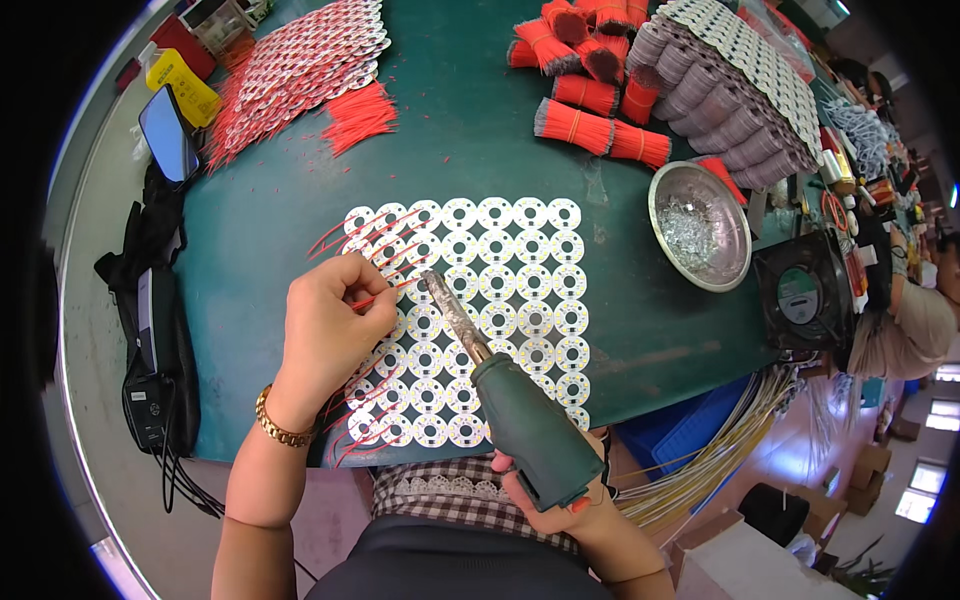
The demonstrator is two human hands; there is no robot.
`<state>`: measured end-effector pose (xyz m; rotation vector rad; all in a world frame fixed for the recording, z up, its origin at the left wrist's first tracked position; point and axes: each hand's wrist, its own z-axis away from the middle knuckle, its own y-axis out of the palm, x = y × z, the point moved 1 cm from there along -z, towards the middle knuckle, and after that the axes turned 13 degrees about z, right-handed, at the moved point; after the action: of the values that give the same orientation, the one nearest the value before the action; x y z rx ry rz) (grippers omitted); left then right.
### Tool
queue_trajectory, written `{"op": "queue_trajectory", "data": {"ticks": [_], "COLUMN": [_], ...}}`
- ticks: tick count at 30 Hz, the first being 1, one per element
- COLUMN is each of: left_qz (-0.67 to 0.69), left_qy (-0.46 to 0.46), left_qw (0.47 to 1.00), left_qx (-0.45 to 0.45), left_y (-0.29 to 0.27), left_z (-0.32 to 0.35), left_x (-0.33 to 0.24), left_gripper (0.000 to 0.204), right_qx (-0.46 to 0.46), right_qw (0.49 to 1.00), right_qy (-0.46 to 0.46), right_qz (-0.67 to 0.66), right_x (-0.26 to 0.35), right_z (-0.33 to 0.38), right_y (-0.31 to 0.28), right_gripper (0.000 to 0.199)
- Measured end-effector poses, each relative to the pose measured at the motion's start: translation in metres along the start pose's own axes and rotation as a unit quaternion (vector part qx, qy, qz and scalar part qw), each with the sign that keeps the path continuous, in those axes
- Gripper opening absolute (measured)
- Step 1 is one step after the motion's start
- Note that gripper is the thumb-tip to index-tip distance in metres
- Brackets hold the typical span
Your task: The person solders wires to circular LED circuit boards by picking up wires by hand, placing them onto the boards, and soldering each wire using a soldering iron.
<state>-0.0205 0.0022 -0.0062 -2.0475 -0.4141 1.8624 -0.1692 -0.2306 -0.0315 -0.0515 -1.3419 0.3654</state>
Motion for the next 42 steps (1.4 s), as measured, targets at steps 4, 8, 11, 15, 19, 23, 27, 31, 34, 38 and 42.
{"op": "queue_trajectory", "data": {"ticks": [4, 8, 11, 15, 19, 23, 27, 31, 34, 38, 42], "left_qz": [0.002, 0.002, -0.004, -0.007, -0.010, -0.012, -0.020, -0.035, -0.042, -0.019, -0.028], "left_qy": [0.012, 0.007, 0.006, 0.019, 0.020, 0.024, 0.022, 0.019, 0.018, 0.024, 0.021], "left_qw": [1.000, 1.000, 1.000, 1.000, 1.000, 1.000, 0.999, 0.999, 0.999, 0.999, 0.999], "left_qx": [-0.006, -0.002, 0.009, 0.008, 0.014, 0.013, 0.012, 0.020, 0.022, 0.008, 0.016], "left_y": [0.000, 0.001, -0.001, -0.001, -0.001, -0.001, -0.001, -0.002, -0.001, -0.002, -0.001], "left_z": [0.000, -0.001, -0.002, -0.002, -0.002, -0.001, -0.001, -0.001, -0.002, 0.000, -0.002], "left_x": [0.001, 0.001, -0.001, 0.001, 0.002, 0.004, 0.003, 0.000, 0.001, 0.004, 0.002], "left_gripper": [0.012, 0.011, 0.010, 0.010, 0.011, 0.011, 0.011, 0.009, 0.009, 0.009, 0.008], "right_qx": [0.012, 0.007, -0.031, 0.004, -0.007, 0.010, -0.015, -0.036, -0.029, -0.027, -0.040], "right_qw": [1.000, 1.000, 0.998, 0.998, 0.999, 0.998, 0.999, 0.999, 0.999, 0.995, 0.995], "right_qy": [-0.009, 0.004, -0.030, -0.004, 0.027, 0.004, 0.016, -0.005, -0.024, -0.065, -0.063], "right_qz": [0.009, -0.004, 0.042, 0.065, 0.041, 0.058, 0.028, 0.011, -0.006, -0.075, -0.065], "right_x": [0.004, 0.002, 0.002, 0.000, 0.009, 0.008, 0.015, 0.011, 0.019, 0.015, 0.015], "right_z": [0.000, 0.003, 0.003, 0.005, 0.005, 0.002, 0.002, 0.002, -0.003, -0.004, -0.001], "right_y": [-0.001, 0.002, 0.006, -0.003, -0.001, -0.001, 0.001, 0.003, 0.003, 0.002, 0.004], "right_gripper": [0.072, 0.067, 0.064, 0.063, 0.063, 0.064, 0.064, 0.068, 0.071, 0.029, 0.026]}}
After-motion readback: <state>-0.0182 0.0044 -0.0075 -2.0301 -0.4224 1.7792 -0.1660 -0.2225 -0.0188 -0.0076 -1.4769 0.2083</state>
